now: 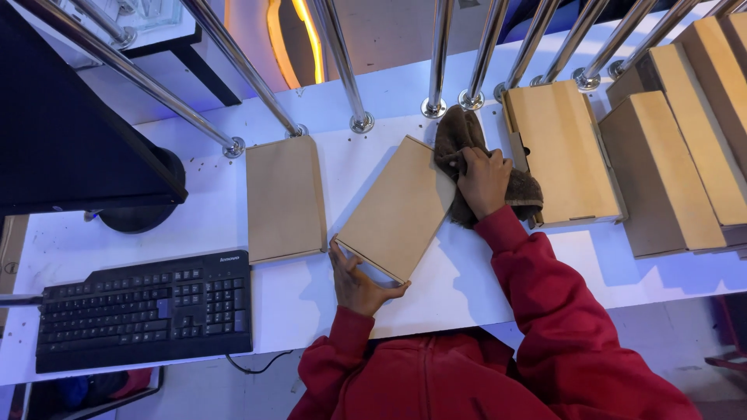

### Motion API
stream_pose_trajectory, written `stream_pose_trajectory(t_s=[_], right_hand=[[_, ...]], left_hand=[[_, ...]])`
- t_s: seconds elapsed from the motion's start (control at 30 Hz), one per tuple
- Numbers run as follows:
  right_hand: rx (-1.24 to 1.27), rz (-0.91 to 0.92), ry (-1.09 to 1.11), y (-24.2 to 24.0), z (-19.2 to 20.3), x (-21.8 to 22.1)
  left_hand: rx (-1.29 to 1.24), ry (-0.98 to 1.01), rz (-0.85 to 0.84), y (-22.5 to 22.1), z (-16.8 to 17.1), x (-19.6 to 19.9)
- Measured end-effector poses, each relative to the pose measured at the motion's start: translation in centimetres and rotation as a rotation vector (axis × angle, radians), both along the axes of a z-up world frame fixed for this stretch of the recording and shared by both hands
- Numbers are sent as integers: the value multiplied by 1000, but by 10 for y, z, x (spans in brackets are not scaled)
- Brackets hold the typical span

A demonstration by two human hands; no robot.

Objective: The person removes a laptop battery from a box, wipes the surfaces of the battery with a cloth, and places the battery back inside the box.

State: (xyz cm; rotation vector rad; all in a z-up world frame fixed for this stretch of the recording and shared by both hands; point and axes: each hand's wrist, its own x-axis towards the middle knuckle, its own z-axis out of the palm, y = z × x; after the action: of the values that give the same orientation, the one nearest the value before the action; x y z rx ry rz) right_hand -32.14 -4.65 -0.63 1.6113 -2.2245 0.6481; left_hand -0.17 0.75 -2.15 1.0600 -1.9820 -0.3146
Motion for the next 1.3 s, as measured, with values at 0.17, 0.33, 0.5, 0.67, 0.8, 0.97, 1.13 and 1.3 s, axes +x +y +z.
stream_pose_trajectory(t_s=[0.17,0.33,0.5,0.67,0.8,0.97,1.13,1.3], right_hand=[[-37,17,-138,0,-1,-11],[-473,145,-480,25,48,22],[-592,520,-235,68,64,117],[-603,719,-70,78,63,141],[-586,569,18,48,45,85],[-467,329,-43,21,60,28],[-315,209,-430,15,108,13],[-339,-29,-120,47,124,-34]], left_hand=[[-117,-15,37,2,-8,13],[-576,-295,168,7,-5,21],[-835,-379,222,3,-55,17],[-878,-345,243,14,-46,7],[-857,-232,248,19,-37,8],[-819,-136,248,15,-35,4],[-860,-136,115,-1,-21,9],[-440,15,-161,2,15,22]])
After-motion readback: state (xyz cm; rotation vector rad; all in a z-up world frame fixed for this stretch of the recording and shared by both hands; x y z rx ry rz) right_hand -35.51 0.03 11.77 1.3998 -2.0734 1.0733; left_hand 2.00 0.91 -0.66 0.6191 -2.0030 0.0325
